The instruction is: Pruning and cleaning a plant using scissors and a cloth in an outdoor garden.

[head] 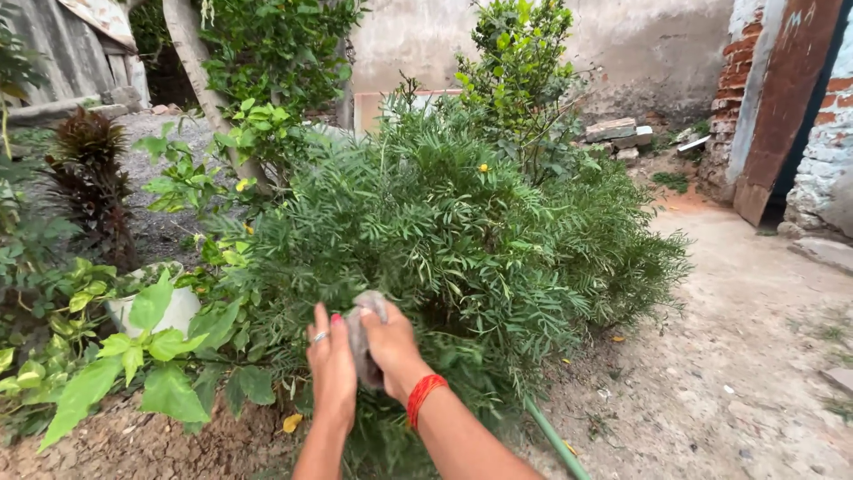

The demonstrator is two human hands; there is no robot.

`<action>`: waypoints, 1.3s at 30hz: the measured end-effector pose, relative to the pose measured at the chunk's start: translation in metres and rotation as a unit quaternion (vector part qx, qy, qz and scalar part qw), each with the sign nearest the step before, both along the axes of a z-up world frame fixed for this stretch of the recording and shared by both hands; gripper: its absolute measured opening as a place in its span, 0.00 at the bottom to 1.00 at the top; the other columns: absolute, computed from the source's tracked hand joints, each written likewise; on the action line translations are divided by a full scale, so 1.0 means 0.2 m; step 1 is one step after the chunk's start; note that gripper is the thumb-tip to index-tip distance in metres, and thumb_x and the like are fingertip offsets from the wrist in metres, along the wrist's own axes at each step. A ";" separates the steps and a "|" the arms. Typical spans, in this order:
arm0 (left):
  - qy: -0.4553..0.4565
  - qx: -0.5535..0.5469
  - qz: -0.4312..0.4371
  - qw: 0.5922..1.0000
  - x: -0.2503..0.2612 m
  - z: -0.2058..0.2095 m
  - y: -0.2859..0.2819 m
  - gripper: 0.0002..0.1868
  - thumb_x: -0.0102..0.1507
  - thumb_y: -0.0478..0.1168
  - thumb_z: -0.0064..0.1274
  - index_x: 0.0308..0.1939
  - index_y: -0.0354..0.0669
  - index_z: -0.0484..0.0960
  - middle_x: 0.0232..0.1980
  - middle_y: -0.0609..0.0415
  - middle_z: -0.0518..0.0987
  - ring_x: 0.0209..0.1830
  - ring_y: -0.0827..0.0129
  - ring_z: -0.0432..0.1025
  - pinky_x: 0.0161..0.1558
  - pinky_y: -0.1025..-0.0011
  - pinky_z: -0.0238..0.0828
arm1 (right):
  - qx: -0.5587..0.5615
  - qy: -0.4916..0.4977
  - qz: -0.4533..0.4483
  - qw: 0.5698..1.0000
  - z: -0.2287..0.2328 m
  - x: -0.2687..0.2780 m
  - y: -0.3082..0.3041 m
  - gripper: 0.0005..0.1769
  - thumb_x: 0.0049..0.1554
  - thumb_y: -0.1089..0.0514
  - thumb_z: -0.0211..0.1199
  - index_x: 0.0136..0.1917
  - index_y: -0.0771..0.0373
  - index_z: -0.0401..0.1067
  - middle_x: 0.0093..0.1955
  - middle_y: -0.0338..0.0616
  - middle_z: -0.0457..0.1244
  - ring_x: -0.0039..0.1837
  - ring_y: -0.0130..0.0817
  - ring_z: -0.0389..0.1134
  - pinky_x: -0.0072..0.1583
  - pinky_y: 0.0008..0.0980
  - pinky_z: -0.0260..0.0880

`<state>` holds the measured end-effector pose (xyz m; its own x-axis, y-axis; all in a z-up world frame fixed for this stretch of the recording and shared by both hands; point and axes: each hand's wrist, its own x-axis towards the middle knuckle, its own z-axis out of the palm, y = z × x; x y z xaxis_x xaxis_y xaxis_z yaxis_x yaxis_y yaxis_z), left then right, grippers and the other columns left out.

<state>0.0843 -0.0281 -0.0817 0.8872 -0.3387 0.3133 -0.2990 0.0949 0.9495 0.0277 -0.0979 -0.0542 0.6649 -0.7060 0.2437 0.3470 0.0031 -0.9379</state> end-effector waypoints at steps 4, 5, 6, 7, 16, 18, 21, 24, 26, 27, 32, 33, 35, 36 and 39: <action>0.055 -0.089 -0.059 0.993 -0.12 0.16 0.01 0.34 0.69 0.56 0.33 0.80 0.57 0.55 0.79 0.47 0.61 0.76 0.60 0.61 0.71 0.61 0.55 | 0.016 0.015 0.058 0.998 0.10 -0.06 0.09 0.17 0.64 0.54 0.54 0.62 0.61 0.73 0.55 0.41 0.69 0.55 0.29 0.67 0.57 0.31 0.68; 0.052 -0.119 -0.086 0.988 -0.11 0.17 0.00 0.33 0.70 0.56 0.33 0.80 0.55 0.55 0.77 0.46 0.66 0.73 0.60 0.64 0.70 0.64 0.57 | 0.023 0.014 0.073 0.997 0.12 -0.06 0.08 0.16 0.64 0.54 0.54 0.61 0.61 0.73 0.54 0.41 0.69 0.54 0.29 0.67 0.56 0.31 0.68; 0.049 -0.148 -0.114 0.981 -0.10 0.18 -0.01 0.33 0.71 0.55 0.33 0.79 0.53 0.56 0.74 0.44 0.71 0.70 0.61 0.68 0.68 0.66 0.59 | 0.030 0.013 0.088 0.996 0.14 -0.06 0.07 0.16 0.64 0.54 0.54 0.61 0.61 0.73 0.54 0.41 0.69 0.52 0.28 0.68 0.54 0.31 0.69; 0.047 -0.150 -0.115 0.981 -0.12 0.22 0.01 0.33 0.71 0.55 0.33 0.79 0.53 0.56 0.74 0.44 0.71 0.70 0.61 0.68 0.68 0.66 0.59 | 0.028 0.011 0.088 0.996 0.18 -0.08 0.08 0.16 0.64 0.54 0.54 0.61 0.61 0.73 0.54 0.41 0.69 0.52 0.28 0.68 0.54 0.31 0.69; -0.077 -0.019 0.124 0.989 -0.16 0.48 0.08 0.32 0.69 0.61 0.32 0.76 0.61 0.63 0.81 0.52 0.61 0.82 0.58 0.51 0.75 0.50 0.39 | -0.066 -0.103 -0.143 0.982 0.47 -0.08 0.06 0.14 0.59 0.57 0.59 0.57 0.61 0.76 0.47 0.44 0.69 0.46 0.32 0.68 0.49 0.33 0.70; -0.024 0.015 0.155 0.988 -0.19 0.49 0.09 0.33 0.67 0.63 0.32 0.76 0.67 0.59 0.84 0.52 0.48 0.83 0.53 0.38 0.71 0.41 0.31 | -0.139 0.028 -0.283 0.948 0.46 -0.09 0.08 0.18 0.61 0.52 0.61 0.63 0.55 0.75 0.60 0.41 0.65 0.60 0.33 0.60 0.61 0.41 0.46; -0.010 -0.023 0.066 0.998 -0.11 0.36 0.02 0.35 0.70 0.63 0.32 0.80 0.63 0.53 0.83 0.45 0.46 0.81 0.51 0.40 0.75 0.51 0.35 | -0.140 0.083 -0.217 0.963 0.29 -0.03 0.10 0.22 0.62 0.50 0.56 0.70 0.51 0.70 0.64 0.47 0.61 0.66 0.37 0.59 0.67 0.36 0.59; 0.055 -0.202 -0.125 0.970 -0.05 0.20 -0.07 0.36 0.70 0.60 0.33 0.80 0.55 0.51 0.82 0.51 0.56 0.79 0.60 0.56 0.75 0.62 0.49 | 0.038 -0.121 0.074 0.989 0.06 0.09 0.06 0.23 0.63 0.51 0.51 0.71 0.54 0.66 0.67 0.43 0.65 0.67 0.35 0.65 0.68 0.35 0.64; 0.074 -0.221 -0.144 0.962 -0.09 0.23 -0.01 0.36 0.69 0.58 0.33 0.80 0.55 0.50 0.82 0.52 0.57 0.78 0.61 0.57 0.74 0.65 0.50 | 0.043 -0.096 0.093 0.990 0.10 0.05 0.10 0.24 0.64 0.51 0.50 0.72 0.54 0.64 0.68 0.40 0.65 0.67 0.32 0.65 0.68 0.33 0.63; 0.097 -0.238 -0.164 0.952 -0.11 0.24 0.02 0.36 0.69 0.56 0.33 0.81 0.55 0.49 0.81 0.52 0.58 0.78 0.63 0.57 0.72 0.67 0.52 | 0.050 -0.068 0.109 0.990 0.11 0.03 0.12 0.25 0.65 0.51 0.49 0.74 0.53 0.63 0.70 0.38 0.64 0.68 0.30 0.65 0.68 0.31 0.62; 0.112 -0.250 -0.164 0.948 -0.18 0.34 0.14 0.35 0.69 0.56 0.32 0.80 0.55 0.52 0.80 0.55 0.60 0.77 0.65 0.58 0.72 0.67 0.52 | 0.040 -0.048 0.116 0.991 0.26 -0.07 0.26 0.25 0.63 0.54 0.49 0.73 0.56 0.66 0.67 0.39 0.66 0.64 0.30 0.66 0.66 0.31 0.63; 0.088 -0.258 -0.162 0.948 -0.18 0.35 0.15 0.35 0.69 0.55 0.33 0.80 0.54 0.52 0.81 0.55 0.60 0.77 0.66 0.58 0.72 0.68 0.51 | 0.009 -0.048 0.090 0.995 0.28 -0.07 0.27 0.24 0.63 0.56 0.50 0.71 0.59 0.68 0.66 0.39 0.67 0.64 0.30 0.66 0.65 0.29 0.63; 0.065 -0.274 -0.179 0.943 -0.18 0.42 0.16 0.34 0.70 0.55 0.33 0.79 0.51 0.55 0.81 0.54 0.61 0.78 0.66 0.58 0.73 0.67 0.50 | 0.011 -0.069 0.056 0.996 0.36 -0.05 0.28 0.23 0.62 0.58 0.50 0.69 0.61 0.68 0.64 0.42 0.68 0.63 0.32 0.67 0.64 0.31 0.65; 0.043 -0.289 -0.194 0.936 -0.18 0.45 0.17 0.34 0.70 0.56 0.33 0.78 0.48 0.57 0.81 0.53 0.62 0.79 0.65 0.58 0.74 0.67 0.50 | 0.015 -0.089 0.022 0.996 0.39 -0.05 0.28 0.22 0.61 0.60 0.51 0.68 0.63 0.69 0.62 0.45 0.68 0.61 0.34 0.68 0.63 0.33 0.68; -0.122 -0.238 -0.106 0.958 -0.11 0.53 0.18 0.34 0.73 0.57 0.31 0.78 0.44 0.56 0.85 0.52 0.54 0.85 0.65 0.46 0.78 0.67 0.37 | -0.023 -0.161 -0.081 0.983 0.51 -0.07 0.28 0.21 0.61 0.62 0.49 0.65 0.68 0.71 0.61 0.50 0.69 0.60 0.36 0.69 0.62 0.32 0.68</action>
<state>0.0619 0.0082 0.0242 0.6947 -0.2710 0.6663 -0.4321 0.5833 0.6877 0.0131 -0.0424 0.0478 0.4285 -0.7794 0.4571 0.6180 -0.1163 -0.7776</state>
